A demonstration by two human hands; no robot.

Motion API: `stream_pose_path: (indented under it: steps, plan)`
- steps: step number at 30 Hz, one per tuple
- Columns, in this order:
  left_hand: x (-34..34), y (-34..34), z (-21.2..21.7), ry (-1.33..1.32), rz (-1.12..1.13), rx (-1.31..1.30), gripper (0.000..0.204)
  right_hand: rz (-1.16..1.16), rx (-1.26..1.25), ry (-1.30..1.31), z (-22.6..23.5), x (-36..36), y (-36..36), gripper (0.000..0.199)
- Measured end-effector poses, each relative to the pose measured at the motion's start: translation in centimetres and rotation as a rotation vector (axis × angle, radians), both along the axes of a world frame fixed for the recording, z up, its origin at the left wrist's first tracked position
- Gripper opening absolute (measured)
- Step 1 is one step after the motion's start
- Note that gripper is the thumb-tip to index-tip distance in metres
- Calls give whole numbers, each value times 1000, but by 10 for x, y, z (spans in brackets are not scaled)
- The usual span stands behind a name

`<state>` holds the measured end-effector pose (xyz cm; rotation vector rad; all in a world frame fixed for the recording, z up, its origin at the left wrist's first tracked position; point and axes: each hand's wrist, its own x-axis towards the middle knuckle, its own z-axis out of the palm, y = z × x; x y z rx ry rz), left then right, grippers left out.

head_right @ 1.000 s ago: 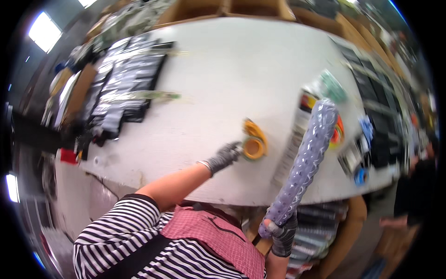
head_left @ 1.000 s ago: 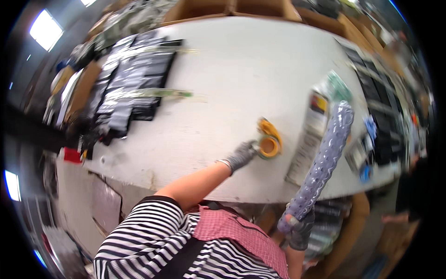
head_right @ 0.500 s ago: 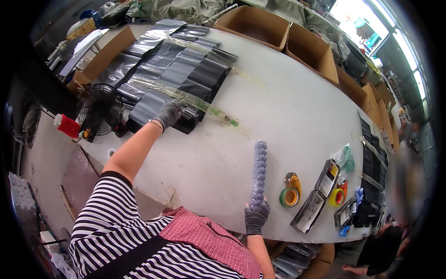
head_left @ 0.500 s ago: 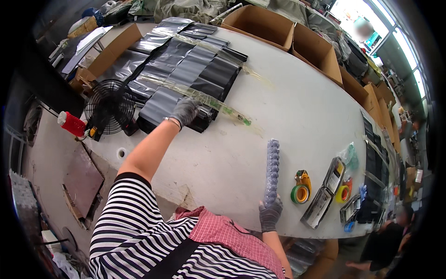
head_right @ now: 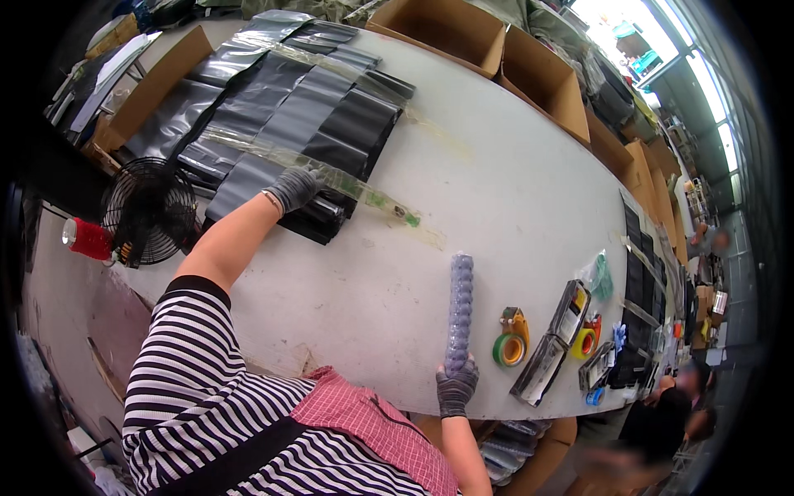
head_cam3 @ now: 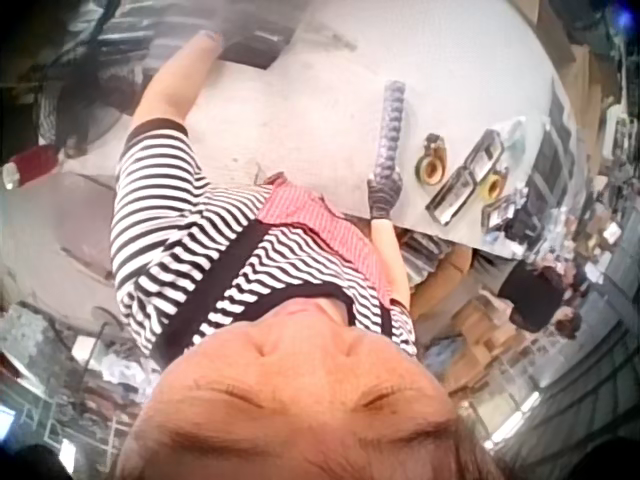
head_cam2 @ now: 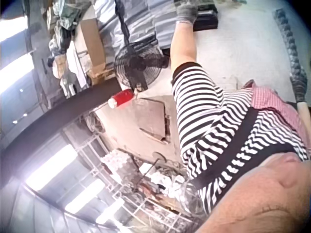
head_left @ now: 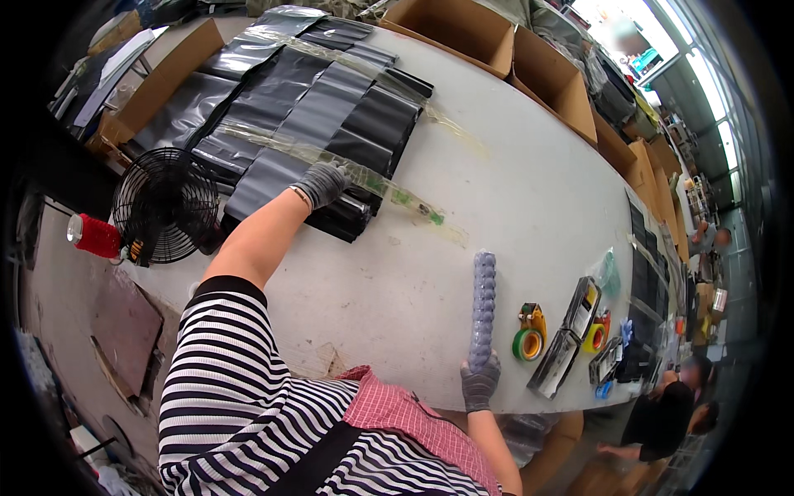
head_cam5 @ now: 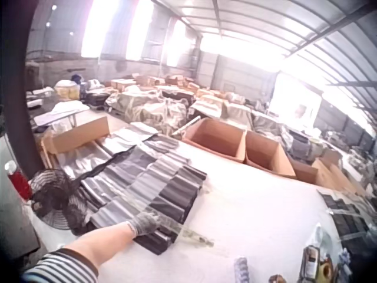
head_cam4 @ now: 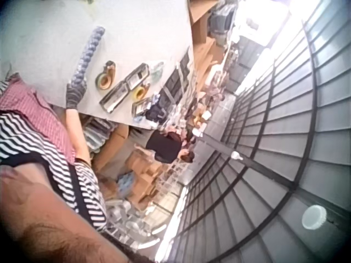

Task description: The person places items into plastic sleeves, attaches labels, and seals them using a handheld tape dispenser.

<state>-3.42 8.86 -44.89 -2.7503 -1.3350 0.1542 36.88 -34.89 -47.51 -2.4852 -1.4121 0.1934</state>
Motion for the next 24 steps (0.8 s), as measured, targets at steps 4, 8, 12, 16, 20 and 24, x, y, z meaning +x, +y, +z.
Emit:
stream_pose_path:
  steps: [4,8,12,16,20,24]
  plan:
    - [1,1,-5,-175,193,-26,23,21,15,9,2,0,2,76]
    - [3,-1,-10,-275,230,-55,28,33,21,-9,4,0,1,76]
    - [-9,1,-14,-283,69,0,29,18,9,18,8,-3,6,75]
    - [-1,-4,1,-349,103,13,24,32,48,7,9,0,6,70]
    - [-4,-3,22,-618,408,-287,15,61,21,286,16,6,13,64]
    - [-28,12,-13,-1033,450,-469,19,264,51,695,57,-45,71,57]
